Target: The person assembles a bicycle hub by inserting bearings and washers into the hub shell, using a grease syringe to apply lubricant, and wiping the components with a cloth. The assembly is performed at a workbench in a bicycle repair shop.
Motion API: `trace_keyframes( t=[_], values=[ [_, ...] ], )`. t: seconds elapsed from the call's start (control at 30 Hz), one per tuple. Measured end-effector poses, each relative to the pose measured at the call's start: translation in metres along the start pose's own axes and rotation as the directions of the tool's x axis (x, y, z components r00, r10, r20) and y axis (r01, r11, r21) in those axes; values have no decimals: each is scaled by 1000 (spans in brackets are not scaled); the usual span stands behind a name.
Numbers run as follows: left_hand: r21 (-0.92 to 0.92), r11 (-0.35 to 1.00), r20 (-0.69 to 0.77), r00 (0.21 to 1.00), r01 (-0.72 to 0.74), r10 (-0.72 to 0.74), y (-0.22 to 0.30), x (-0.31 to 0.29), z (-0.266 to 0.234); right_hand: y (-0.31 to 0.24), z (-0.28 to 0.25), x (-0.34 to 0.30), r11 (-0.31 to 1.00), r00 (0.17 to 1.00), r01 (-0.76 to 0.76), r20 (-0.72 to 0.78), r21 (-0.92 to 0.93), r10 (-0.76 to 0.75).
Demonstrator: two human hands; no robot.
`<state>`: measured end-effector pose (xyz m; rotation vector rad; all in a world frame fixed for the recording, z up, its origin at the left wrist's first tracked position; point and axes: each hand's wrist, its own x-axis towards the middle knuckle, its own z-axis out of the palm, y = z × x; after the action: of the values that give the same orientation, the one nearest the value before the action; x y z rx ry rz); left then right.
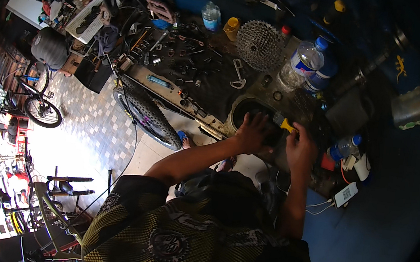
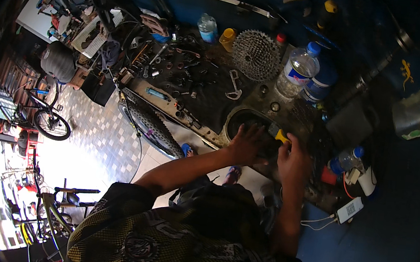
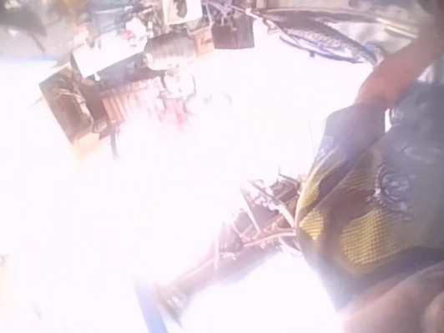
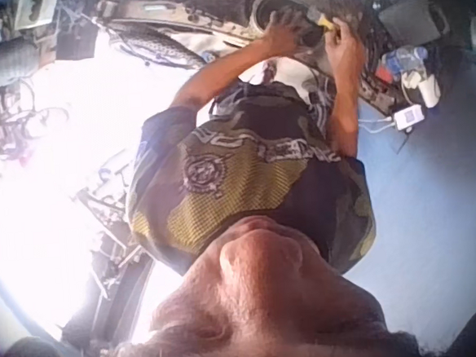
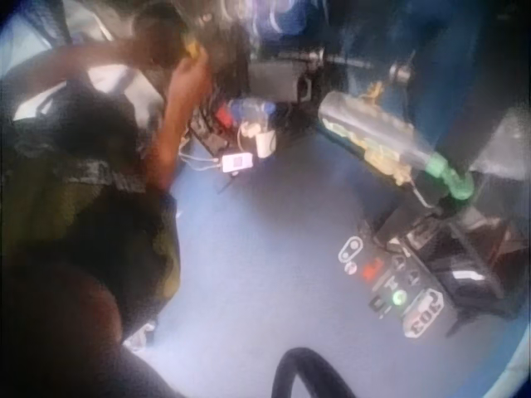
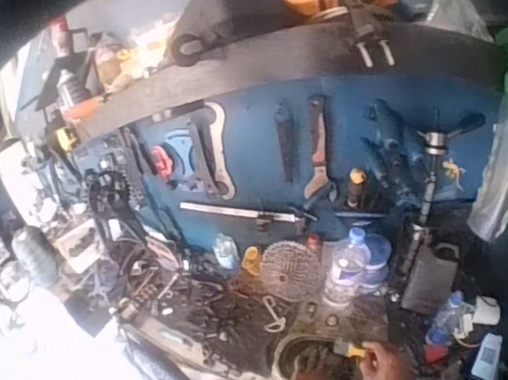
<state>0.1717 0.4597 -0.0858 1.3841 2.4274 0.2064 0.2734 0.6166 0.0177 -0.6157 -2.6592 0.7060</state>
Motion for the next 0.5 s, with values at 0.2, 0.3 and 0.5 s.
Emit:
trace_keyframes(
  t=[0.2, 0.3, 0.5],
  values=[
    [-90, 994, -8, 998, 62, -63, 17, 16, -6, 6, -4, -1, 998, 997, 67, -46, -4, -67],
    [-95, 995, 57, 998, -17, 22, 26, 13, -7, 6, -4, 0, 995, 994, 92, -50, -22, -93],
    [-54, 983, -187, 968, -178, 165, 18, -18, 0, 9, 0, 0, 996, 995, 86, -44, -26, -88]
  ],
)
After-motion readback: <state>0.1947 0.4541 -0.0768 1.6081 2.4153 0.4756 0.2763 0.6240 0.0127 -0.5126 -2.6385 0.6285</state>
